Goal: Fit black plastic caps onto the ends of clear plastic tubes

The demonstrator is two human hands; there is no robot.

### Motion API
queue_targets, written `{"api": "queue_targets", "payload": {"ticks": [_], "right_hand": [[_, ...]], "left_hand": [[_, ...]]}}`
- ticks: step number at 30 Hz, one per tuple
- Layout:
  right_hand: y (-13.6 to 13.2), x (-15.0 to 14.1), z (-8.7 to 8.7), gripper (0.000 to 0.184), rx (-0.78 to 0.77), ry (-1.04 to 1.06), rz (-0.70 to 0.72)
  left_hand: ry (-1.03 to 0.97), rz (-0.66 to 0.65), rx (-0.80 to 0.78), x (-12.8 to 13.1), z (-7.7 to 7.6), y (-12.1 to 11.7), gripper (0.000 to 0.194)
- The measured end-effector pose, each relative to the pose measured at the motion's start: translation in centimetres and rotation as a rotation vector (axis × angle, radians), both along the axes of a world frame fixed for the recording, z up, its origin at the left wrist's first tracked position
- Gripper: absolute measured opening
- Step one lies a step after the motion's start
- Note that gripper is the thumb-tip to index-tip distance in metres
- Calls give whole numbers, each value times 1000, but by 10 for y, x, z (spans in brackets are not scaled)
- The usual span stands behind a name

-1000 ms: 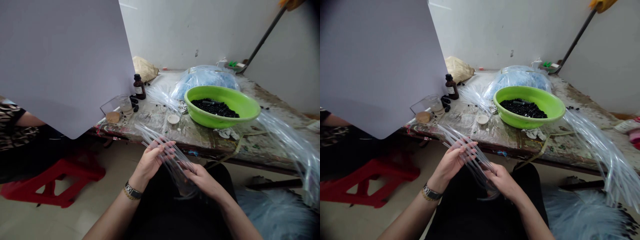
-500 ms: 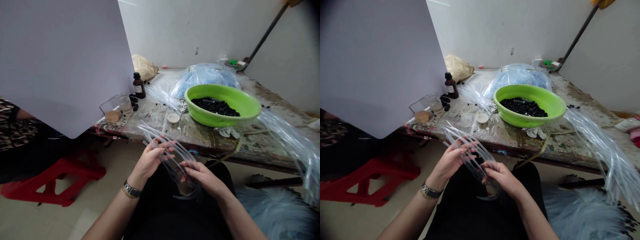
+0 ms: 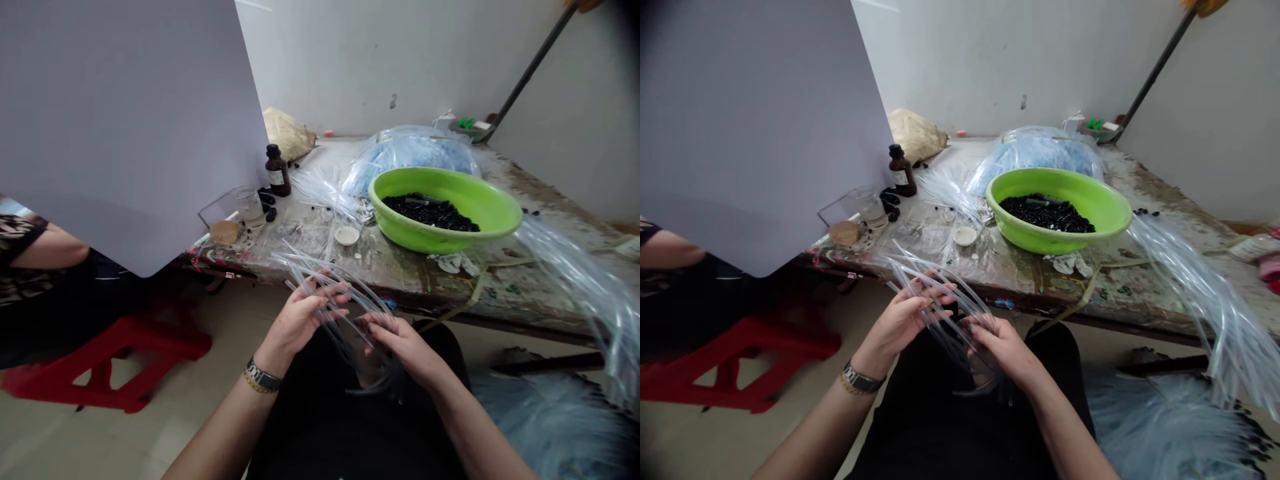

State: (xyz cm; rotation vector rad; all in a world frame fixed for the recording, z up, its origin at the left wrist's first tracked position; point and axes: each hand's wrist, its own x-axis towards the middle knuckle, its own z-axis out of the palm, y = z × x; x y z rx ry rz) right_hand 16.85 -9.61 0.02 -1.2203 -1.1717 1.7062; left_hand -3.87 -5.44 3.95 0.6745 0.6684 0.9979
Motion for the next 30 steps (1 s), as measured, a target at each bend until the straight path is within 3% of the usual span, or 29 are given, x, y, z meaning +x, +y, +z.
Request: {"api": "queue_targets", "payload": {"ticks": [2, 9, 18, 24, 30], "right_hand": [[1, -3, 2, 44, -15, -14, -8], [4, -10, 6, 26, 44, -33, 164], [0, -9, 7, 50, -42, -33, 119], [2, -13, 10, 45, 54, -20, 98], [3, -9, 6, 42, 16, -20, 150]], "left_hand": [[-6, -4, -18, 1, 1, -1, 51], [-28, 4, -72, 2, 0, 0, 47], [-23, 4, -46, 3, -4, 0, 47], [-52, -4, -58, 2, -5, 1, 47], [-43, -6, -83, 1, -6, 3, 46]]}}
